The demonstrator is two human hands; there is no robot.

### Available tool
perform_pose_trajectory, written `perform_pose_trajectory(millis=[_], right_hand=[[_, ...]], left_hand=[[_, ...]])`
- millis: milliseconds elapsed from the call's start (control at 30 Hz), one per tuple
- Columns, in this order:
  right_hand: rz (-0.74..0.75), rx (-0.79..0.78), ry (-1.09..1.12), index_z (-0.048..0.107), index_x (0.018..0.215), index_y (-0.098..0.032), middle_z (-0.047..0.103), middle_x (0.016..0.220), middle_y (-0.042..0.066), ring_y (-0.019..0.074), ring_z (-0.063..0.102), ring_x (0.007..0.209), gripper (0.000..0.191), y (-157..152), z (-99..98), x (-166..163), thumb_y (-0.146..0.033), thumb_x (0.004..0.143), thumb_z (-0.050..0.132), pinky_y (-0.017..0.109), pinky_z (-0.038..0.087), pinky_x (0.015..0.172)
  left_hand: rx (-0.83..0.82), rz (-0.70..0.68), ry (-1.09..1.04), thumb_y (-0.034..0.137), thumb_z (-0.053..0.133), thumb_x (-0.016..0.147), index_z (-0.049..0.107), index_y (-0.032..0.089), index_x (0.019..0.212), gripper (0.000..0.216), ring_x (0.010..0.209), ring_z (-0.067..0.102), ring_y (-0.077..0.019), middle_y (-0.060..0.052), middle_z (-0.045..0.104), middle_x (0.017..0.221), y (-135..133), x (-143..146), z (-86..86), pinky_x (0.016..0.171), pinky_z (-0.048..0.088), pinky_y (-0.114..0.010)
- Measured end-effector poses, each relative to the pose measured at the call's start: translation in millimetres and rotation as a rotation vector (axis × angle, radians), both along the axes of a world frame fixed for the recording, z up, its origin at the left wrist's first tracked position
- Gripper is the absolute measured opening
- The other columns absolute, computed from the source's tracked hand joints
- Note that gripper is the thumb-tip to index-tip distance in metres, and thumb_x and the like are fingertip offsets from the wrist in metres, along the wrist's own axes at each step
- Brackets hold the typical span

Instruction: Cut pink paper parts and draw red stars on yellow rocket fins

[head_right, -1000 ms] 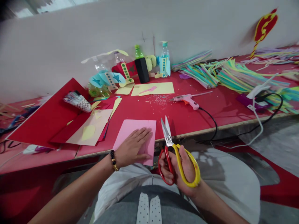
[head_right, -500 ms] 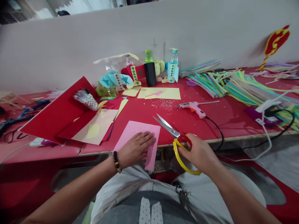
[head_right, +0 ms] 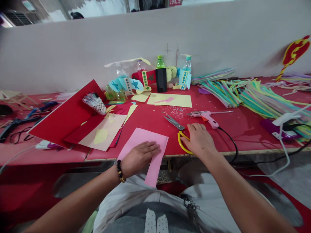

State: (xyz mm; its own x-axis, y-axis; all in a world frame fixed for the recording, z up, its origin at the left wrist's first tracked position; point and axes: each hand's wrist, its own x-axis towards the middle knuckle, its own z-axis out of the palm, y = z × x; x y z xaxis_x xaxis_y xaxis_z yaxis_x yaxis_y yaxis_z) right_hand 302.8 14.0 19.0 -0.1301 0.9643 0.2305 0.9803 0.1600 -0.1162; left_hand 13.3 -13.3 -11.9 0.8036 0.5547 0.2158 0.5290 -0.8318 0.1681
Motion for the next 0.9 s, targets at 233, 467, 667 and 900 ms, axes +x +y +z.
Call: perform_pose_trajectory(millis=[233, 467, 667, 900], right_hand=[[0.634, -0.097, 0.0, 0.037, 0.147, -0.02, 0.041, 0.153, 0.01, 0.0307, 0.039, 0.139, 0.078, -51, -16.1, -51, -0.023, 0.076, 0.069, 0.053, 0.036, 0.11], [0.533, 0.085, 0.067, 0.055, 0.135, -0.015, 0.054, 0.142, 0.012, 0.0286, 0.047, 0.134, 0.047, -56, -47.9, -63, -0.017, 0.088, 0.052, 0.053, 0.036, 0.109], [0.554, 0.191, 0.161, 0.066, 0.119, -0.014, 0.066, 0.127, 0.013, 0.0281, 0.059, 0.122, 0.037, -52, -48.3, -59, -0.01, 0.086, 0.05, 0.051, 0.044, 0.102], [0.59, 0.291, 0.355, 0.064, 0.119, -0.014, 0.067, 0.124, 0.013, 0.0234, 0.059, 0.121, 0.034, -50, -34.6, -46, -0.012, 0.089, 0.049, 0.042, 0.048, 0.101]], left_hand=[[-0.053, 0.013, 0.14, 0.034, 0.066, 0.084, 0.037, 0.015, 0.146, 0.071, 0.145, 0.026, -0.0269, -0.009, 0.037, 0.153, -2, -2, 5.6, 0.119, 0.02, -0.046], [0.004, 0.084, 0.294, 0.024, 0.072, 0.077, 0.01, 0.036, 0.154, 0.099, 0.148, 0.013, -0.0318, 0.001, 0.013, 0.162, -25, -17, 10.6, 0.117, 0.009, -0.058], [0.058, 0.158, 0.261, 0.015, 0.046, 0.093, 0.023, 0.032, 0.152, 0.066, 0.146, 0.024, -0.0241, 0.003, 0.026, 0.158, -41, -44, 15.3, 0.119, 0.011, -0.05], [0.145, 0.138, 0.104, 0.008, 0.047, 0.087, 0.054, 0.02, 0.134, 0.049, 0.123, 0.054, -0.0223, -0.003, 0.061, 0.134, -41, -69, 21.6, 0.116, 0.024, -0.046]])
